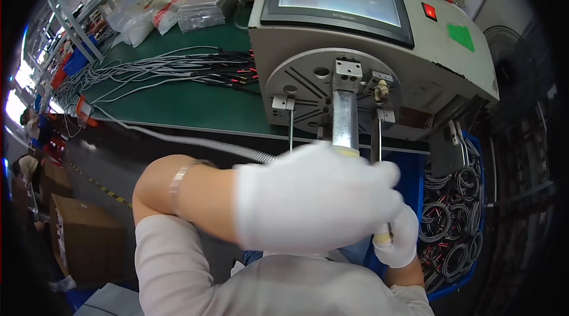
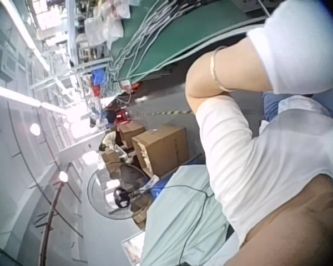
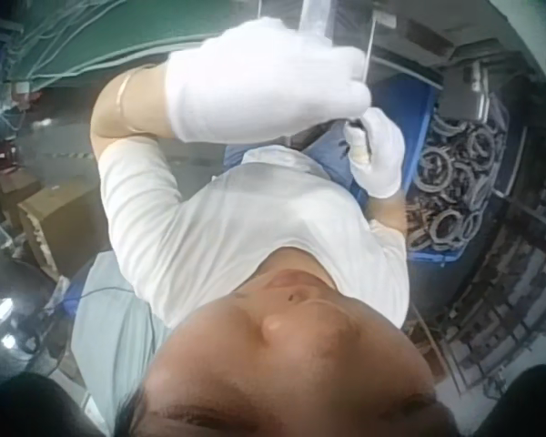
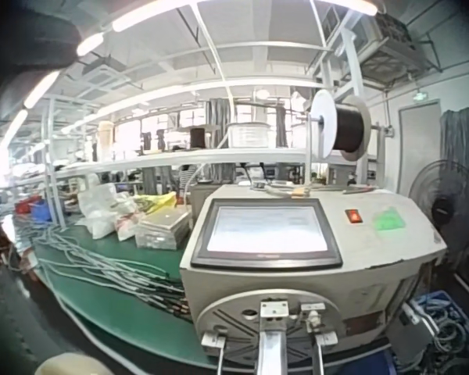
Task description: Winding long cables into coils using a winding machine and placing them into a storage bin.
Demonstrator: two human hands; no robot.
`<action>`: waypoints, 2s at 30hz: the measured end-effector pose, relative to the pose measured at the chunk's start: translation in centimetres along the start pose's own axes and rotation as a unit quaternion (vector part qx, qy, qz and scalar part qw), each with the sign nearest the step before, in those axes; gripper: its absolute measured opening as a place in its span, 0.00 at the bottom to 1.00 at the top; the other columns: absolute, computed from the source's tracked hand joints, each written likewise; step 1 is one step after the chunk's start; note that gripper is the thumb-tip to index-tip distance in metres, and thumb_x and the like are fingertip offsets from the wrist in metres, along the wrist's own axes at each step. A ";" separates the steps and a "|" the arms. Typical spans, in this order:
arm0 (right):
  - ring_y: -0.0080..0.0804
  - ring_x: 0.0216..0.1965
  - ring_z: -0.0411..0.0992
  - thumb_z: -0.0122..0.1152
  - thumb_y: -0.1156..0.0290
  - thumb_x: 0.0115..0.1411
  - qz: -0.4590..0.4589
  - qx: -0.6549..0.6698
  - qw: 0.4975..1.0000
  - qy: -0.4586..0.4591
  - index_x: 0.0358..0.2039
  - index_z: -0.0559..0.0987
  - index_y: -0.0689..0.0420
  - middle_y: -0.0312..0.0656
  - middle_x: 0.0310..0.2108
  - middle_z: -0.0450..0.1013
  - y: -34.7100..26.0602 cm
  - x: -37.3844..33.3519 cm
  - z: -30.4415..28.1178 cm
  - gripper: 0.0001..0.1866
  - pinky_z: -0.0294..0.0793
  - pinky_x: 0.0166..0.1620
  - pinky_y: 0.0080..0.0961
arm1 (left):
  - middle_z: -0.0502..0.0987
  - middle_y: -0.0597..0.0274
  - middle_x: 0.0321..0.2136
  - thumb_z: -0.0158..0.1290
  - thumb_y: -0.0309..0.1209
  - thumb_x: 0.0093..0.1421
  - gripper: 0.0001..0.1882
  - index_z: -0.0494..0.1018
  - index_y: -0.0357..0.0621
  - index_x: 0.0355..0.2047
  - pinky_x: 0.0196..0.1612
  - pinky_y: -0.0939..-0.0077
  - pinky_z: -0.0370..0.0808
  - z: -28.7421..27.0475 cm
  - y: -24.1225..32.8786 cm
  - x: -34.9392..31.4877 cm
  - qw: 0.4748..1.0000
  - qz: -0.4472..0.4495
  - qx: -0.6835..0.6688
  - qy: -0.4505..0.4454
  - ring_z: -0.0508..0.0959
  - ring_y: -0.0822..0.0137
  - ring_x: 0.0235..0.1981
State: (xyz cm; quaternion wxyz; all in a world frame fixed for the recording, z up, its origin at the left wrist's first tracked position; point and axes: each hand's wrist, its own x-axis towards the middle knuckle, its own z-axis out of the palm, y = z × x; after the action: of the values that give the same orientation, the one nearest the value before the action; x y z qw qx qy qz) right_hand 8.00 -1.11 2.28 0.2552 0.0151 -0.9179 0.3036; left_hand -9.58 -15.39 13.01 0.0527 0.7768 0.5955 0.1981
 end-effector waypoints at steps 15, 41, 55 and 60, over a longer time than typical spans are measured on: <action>0.32 0.38 0.72 0.58 0.74 0.57 0.016 -0.018 0.974 0.225 0.33 0.75 0.61 0.45 0.38 0.74 2.9 5.2 -0.9 0.05 0.71 0.43 0.25 | 0.74 0.63 0.29 0.59 0.18 0.48 0.09 0.75 0.42 0.30 0.23 0.80 0.69 0.8 -6.5 0.9 0.930 -0.066 0.077 0.352 0.74 0.70 0.24; 0.21 0.34 0.69 0.58 0.77 0.59 0.050 0.089 0.958 0.268 0.33 0.75 0.62 0.36 0.35 0.71 6.8 10.1 2.3 0.03 0.68 0.39 0.16 | 0.76 0.60 0.29 0.57 0.19 0.52 0.05 0.75 0.37 0.30 0.22 0.88 0.65 8.5 -13.7 -16.7 0.754 -0.359 -0.359 0.418 0.71 0.78 0.23; 0.23 0.31 0.72 0.52 0.72 0.63 0.151 0.108 0.905 0.384 0.35 0.76 0.62 0.38 0.33 0.73 9.6 3.5 -1.8 0.07 0.70 0.39 0.18 | 0.77 0.64 0.27 0.58 0.19 0.51 0.06 0.75 0.40 0.30 0.24 0.87 0.66 7.6 -12.4 -17.0 0.745 -0.359 -0.368 0.425 0.72 0.79 0.24; 0.23 0.30 0.72 0.52 0.72 0.63 0.173 0.123 0.892 0.399 0.36 0.75 0.62 0.38 0.33 0.73 10.4 1.8 -2.1 0.07 0.71 0.39 0.19 | 0.78 0.63 0.27 0.58 0.19 0.51 0.06 0.75 0.39 0.30 0.22 0.87 0.65 8.2 -12.7 -17.5 0.744 -0.362 -0.386 0.407 0.71 0.79 0.22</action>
State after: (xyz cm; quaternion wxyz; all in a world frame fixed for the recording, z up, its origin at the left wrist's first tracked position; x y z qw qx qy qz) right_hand 5.48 8.82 -1.16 0.5398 -0.2348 -0.6823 0.4336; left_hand -21.76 -27.09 -2.85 0.1684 0.2612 0.6694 0.6747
